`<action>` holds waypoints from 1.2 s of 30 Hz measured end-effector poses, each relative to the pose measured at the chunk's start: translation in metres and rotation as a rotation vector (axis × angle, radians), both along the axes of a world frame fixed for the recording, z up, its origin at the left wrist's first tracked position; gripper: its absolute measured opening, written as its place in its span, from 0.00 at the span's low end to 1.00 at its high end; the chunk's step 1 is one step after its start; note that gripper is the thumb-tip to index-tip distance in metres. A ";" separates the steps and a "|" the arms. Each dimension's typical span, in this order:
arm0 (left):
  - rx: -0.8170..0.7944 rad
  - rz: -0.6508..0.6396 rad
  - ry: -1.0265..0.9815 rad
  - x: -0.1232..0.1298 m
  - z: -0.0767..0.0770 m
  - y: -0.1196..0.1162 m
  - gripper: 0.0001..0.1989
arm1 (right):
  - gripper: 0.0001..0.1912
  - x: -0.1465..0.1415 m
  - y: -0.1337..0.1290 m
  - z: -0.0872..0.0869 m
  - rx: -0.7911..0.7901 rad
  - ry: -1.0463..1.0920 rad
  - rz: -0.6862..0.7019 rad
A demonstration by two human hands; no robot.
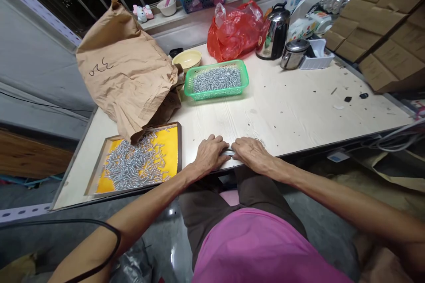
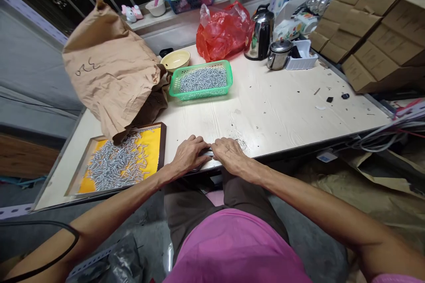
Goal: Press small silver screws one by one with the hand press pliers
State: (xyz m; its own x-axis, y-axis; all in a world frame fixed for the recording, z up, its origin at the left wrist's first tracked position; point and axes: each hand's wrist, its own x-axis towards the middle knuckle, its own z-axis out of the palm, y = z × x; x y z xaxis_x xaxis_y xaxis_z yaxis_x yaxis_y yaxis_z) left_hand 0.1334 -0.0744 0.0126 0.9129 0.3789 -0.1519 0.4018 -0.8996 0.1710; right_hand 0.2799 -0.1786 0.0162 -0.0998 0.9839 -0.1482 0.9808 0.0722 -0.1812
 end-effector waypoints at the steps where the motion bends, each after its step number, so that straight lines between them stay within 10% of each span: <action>1: -0.001 0.004 -0.001 0.000 0.000 0.000 0.15 | 0.10 -0.001 -0.001 -0.001 0.000 0.004 -0.008; 11: 0.034 0.096 -0.094 -0.005 -0.008 -0.004 0.22 | 0.17 0.008 0.001 0.000 0.086 -0.009 -0.018; 20: -0.023 0.128 -0.378 -0.020 -0.031 -0.072 0.21 | 0.13 0.033 0.022 -0.019 0.168 0.043 0.023; 27: -0.074 0.189 -0.418 -0.015 -0.033 -0.080 0.23 | 0.11 0.027 0.062 -0.015 0.237 -0.111 -0.036; 36: -0.095 0.182 -0.478 -0.018 -0.055 -0.084 0.25 | 0.06 -0.062 0.065 0.010 0.093 -0.084 0.617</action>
State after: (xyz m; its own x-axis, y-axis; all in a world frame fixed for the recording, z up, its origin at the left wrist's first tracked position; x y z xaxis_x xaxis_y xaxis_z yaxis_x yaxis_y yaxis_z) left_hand 0.1154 -0.1587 -0.0421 0.8095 0.5427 0.2241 0.4073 -0.7940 0.4513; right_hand 0.2177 -0.1132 0.0257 -0.6449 0.7581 -0.0969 0.7642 0.6410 -0.0707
